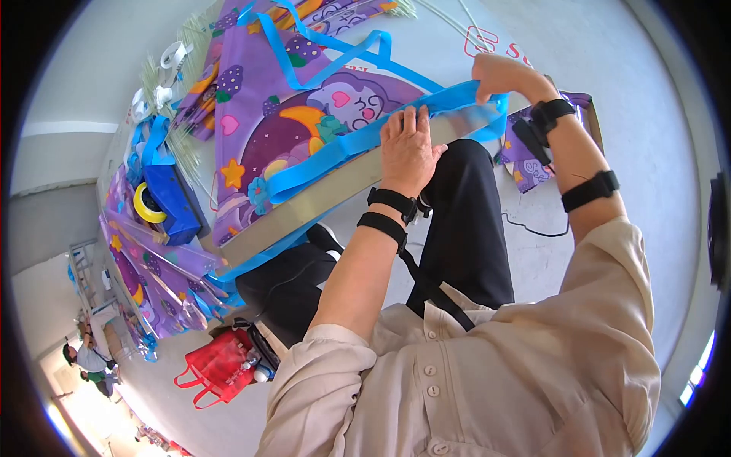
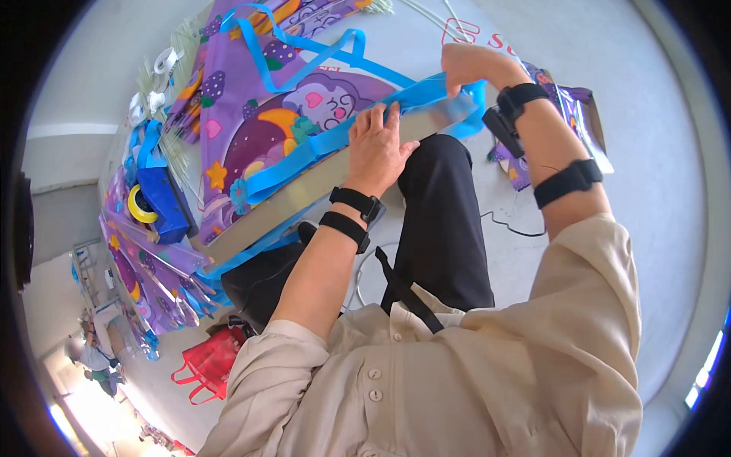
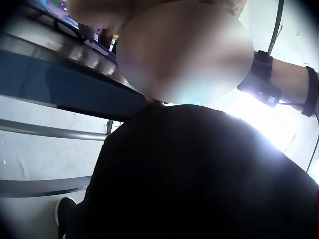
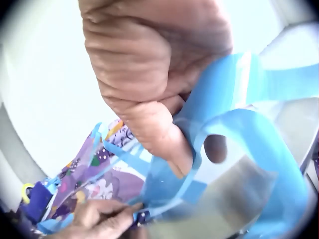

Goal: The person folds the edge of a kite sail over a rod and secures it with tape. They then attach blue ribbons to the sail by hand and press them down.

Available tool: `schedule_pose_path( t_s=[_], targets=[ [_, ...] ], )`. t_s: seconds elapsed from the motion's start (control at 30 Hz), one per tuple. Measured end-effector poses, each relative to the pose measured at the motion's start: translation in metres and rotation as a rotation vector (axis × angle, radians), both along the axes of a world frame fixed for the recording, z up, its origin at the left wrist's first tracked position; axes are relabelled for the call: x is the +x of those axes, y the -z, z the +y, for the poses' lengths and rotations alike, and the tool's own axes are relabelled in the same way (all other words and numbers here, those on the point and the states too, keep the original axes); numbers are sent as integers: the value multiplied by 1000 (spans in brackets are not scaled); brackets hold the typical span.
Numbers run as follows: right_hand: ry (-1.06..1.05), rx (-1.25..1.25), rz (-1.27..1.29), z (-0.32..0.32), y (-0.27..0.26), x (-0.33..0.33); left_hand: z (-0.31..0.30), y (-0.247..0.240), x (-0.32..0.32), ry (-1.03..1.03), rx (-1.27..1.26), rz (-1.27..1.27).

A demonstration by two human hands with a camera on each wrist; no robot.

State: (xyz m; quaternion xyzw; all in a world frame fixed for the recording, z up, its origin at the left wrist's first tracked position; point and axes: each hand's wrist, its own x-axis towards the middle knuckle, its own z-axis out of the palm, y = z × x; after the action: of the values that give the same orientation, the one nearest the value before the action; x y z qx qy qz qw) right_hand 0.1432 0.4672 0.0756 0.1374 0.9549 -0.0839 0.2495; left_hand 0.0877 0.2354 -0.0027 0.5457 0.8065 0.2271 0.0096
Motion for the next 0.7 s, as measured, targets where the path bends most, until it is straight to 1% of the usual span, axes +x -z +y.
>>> schedule_pose_path(
  t_s=[0.03, 0.1, 0.17, 0.2, 0.23, 0.3, 0.33, 0.4, 0.43, 0.47, 0.53, 0.6, 0.67, 0.7],
  targets=[
    [0, 2, -3, 0, -10, 0, 0, 0, 0, 0, 2, -3],
    [129, -422, 105, -18, -31, -5, 0, 3, 1, -6, 25, 26],
    [43, -488, 208, -54, -41, -30, -1, 8, 2, -9, 28, 44],
    [21, -536, 446, -70, -14, -41, -1, 10, 2, -13, 29, 67],
    [62, -629, 276, -101, -34, -57, -2, 13, 3, -12, 30, 66],
    [-129, -1002, 389, -134, -39, -73, -4, 16, 4, -35, -37, 37],
    [-123, -1002, 388, -130, -45, -73, -3, 16, 5, -30, -37, 34],
    [70, -1483, 749, -117, -65, -77, -1, 10, 3, -52, 14, 30],
    [77, -1217, 861, -89, -46, -85, -2, 5, 5, -51, -42, -1],
    [83, -945, 960, -58, -24, -88, -2, 6, 5, -55, -40, -1],
    [180, -315, 347, -43, -16, -72, -2, 7, 5, -41, 33, 26],
    [385, -562, 243, -41, 10, -50, -2, 5, 7, -53, 26, 16],
    [570, -624, 190, -48, 21, -41, -1, 7, 7, -50, 72, 15],
    [579, -676, 162, -51, 28, -41, -1, 8, 7, -53, 69, 14]
  ],
)
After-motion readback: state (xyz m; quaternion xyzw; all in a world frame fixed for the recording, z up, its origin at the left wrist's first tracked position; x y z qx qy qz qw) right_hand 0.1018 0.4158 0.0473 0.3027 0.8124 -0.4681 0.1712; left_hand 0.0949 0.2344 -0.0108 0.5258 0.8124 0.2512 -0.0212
